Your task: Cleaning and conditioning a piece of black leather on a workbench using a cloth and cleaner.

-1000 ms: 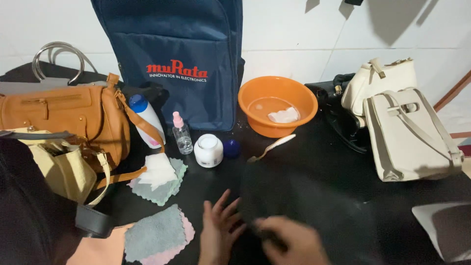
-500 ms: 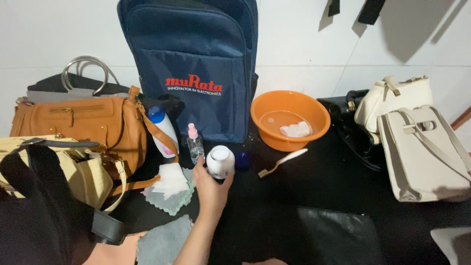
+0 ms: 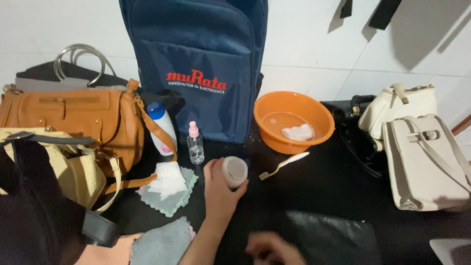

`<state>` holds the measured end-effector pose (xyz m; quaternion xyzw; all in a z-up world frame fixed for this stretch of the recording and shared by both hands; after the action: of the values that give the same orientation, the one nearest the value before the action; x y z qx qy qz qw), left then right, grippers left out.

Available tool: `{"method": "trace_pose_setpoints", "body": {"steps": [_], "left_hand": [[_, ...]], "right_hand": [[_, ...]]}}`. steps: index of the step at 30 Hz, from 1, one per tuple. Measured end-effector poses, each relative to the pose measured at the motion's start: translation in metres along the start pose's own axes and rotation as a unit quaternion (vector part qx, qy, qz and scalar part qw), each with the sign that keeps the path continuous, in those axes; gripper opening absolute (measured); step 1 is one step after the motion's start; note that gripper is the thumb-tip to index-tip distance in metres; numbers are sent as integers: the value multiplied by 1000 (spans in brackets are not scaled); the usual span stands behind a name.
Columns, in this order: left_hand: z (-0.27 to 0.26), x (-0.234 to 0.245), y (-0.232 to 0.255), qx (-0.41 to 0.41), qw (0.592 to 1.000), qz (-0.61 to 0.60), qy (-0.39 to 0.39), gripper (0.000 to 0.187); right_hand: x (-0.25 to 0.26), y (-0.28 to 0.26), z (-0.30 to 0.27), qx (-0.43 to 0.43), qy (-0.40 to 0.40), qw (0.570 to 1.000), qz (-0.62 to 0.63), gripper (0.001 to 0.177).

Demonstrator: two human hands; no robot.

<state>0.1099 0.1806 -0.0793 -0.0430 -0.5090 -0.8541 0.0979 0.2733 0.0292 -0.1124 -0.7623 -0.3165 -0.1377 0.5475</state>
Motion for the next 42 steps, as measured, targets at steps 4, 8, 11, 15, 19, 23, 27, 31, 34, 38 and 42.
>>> {"method": "trace_pose_setpoints", "body": {"steps": [4, 8, 11, 15, 19, 23, 27, 31, 34, 38, 42], "left_hand": [[1, -7, -12, -59, 998, 12, -16, 85], [4, -8, -4, -75, 996, 18, -35, 82], [0, -8, -5, -90, 995, 27, -39, 84], [-2, -7, 5, -143, 988, 41, -31, 78], [0, -13, -14, -107, 992, 48, -55, 86], [8, 0, -14, -67, 995, 71, -2, 85], [13, 4, -23, 40, 996, 58, 46, 89], [18, -3, -36, 61, 995, 61, 59, 87], [15, -4, -39, -10, 993, 85, 81, 102], [4, 6, -16, 56, 989, 67, 121, 100], [-5, 24, 13, 186, 979, -64, 50, 10]], "right_hand": [[41, -36, 16, 96, 237, 966, -39, 53], [65, -56, 46, 122, 265, 914, -281, 71], [70, -64, 59, 95, 264, 886, -368, 70], [72, -72, 64, 48, 264, 888, -374, 58], [61, -59, 49, 178, 264, 934, -163, 53], [47, -13, 18, 135, 171, 909, 355, 71], [32, 45, -42, 92, 384, 898, -194, 63], [-5, 114, -55, -144, 442, 806, -366, 95], [-10, 136, -51, -382, 180, 878, -227, 98], [19, 76, -57, -49, 353, 876, -327, 140], [44, 53, -40, -10, 262, 915, -306, 112]]}}
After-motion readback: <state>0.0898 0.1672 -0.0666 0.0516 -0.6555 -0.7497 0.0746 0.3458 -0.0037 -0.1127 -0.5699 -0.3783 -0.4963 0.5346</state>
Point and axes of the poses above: each hand's wrist, its own z-axis towards the middle knuckle, its own x-axis out of the back of the hand, y = z × x, the point moved 3 cm from there along z, towards the middle knuckle, and after that the axes turned 10 degrees about -z, right-handed, at the moved point
